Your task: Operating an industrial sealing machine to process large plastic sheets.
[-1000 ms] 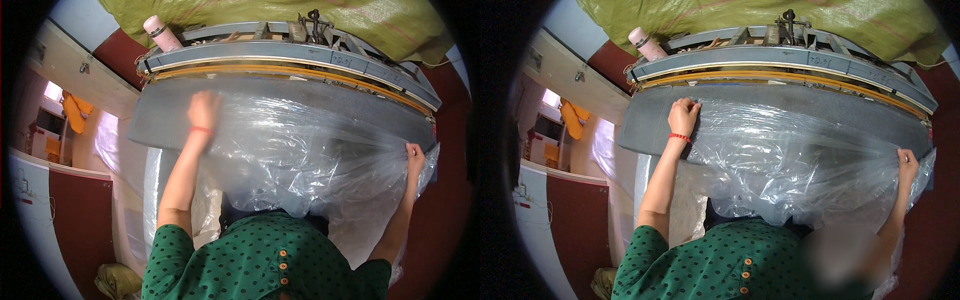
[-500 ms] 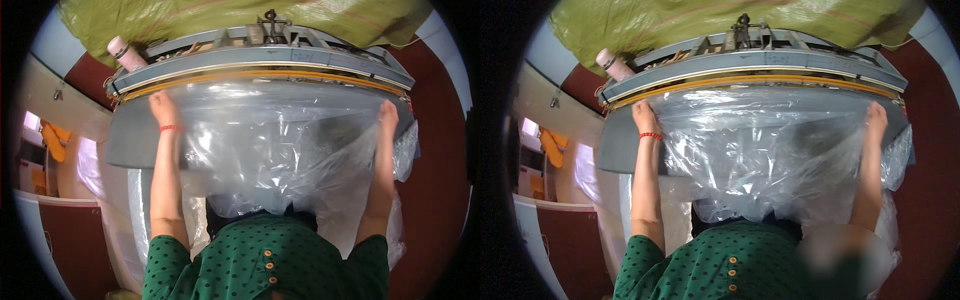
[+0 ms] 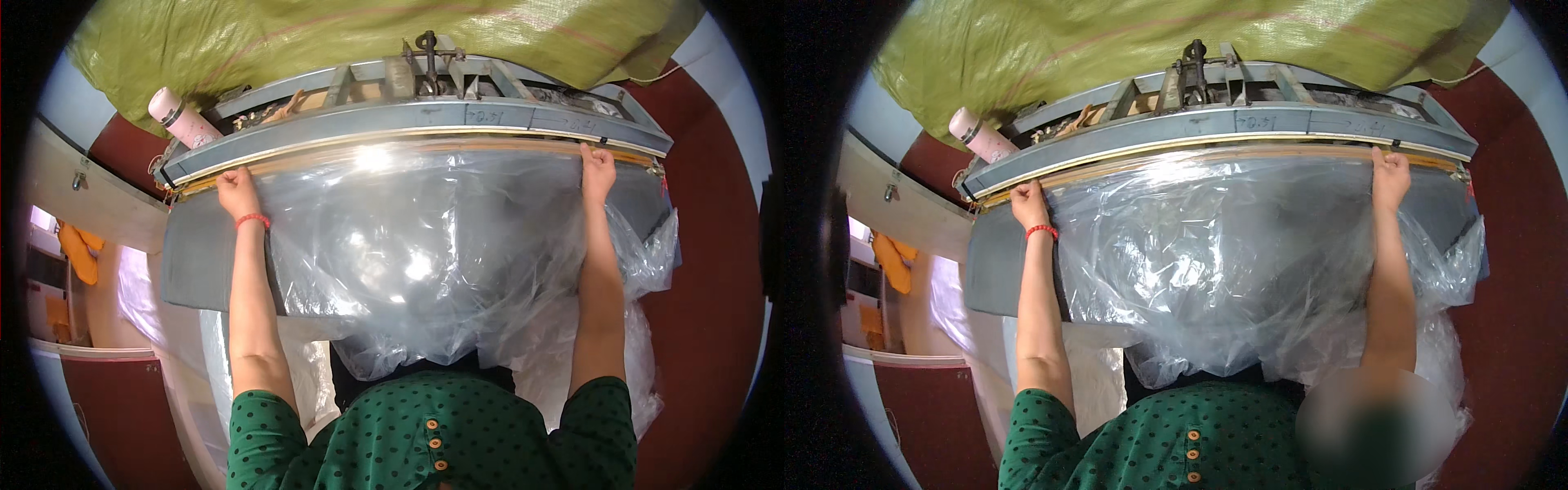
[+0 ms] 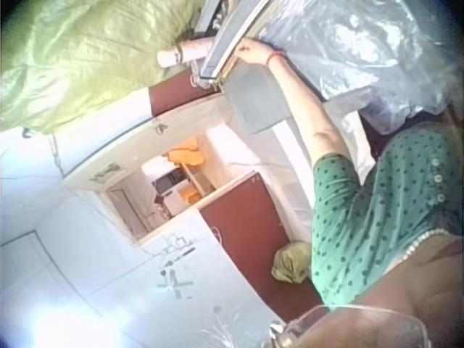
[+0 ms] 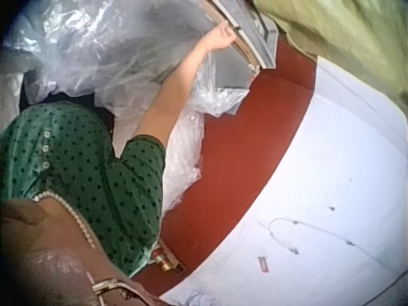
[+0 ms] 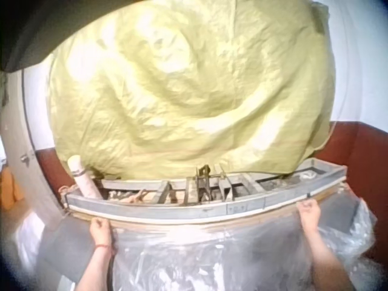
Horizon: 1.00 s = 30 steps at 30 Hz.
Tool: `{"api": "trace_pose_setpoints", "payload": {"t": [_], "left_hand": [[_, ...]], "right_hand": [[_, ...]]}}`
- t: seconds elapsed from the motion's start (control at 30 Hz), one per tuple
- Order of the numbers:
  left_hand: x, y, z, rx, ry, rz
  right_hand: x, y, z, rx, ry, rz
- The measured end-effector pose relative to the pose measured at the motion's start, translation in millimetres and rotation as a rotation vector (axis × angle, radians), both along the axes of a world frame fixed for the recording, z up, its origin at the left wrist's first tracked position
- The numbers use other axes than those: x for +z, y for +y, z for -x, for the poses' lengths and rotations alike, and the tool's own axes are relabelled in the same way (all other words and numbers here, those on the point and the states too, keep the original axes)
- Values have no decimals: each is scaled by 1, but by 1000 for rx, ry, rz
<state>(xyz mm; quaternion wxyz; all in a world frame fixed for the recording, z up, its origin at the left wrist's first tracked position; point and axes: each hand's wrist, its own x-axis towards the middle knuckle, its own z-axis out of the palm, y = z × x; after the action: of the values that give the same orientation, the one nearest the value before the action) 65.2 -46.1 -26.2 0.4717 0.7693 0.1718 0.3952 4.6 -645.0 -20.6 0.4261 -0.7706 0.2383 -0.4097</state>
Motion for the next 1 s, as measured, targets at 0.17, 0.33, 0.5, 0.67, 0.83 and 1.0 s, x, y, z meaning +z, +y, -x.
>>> {"api": "trace_pose_setpoints", "payload": {"t": [0.17,0.33,0.5,0.67,0.83,1.0], "left_hand": [[-17,21,-17,349,-157,-174],[-12,37,-8,70,-276,596],[19,16,48,-94,-285,657],[7,-15,94,-302,167,370],[-12,-34,85,-470,282,267],[19,-85,112,-781,316,563]], "right_hand": [[14,4,6,164,-120,-296],[18,14,10,187,-120,-325],[18,9,28,309,-63,-57],[60,31,106,301,-82,389],[23,-9,219,249,131,272],[-28,-47,297,313,565,359]]}}
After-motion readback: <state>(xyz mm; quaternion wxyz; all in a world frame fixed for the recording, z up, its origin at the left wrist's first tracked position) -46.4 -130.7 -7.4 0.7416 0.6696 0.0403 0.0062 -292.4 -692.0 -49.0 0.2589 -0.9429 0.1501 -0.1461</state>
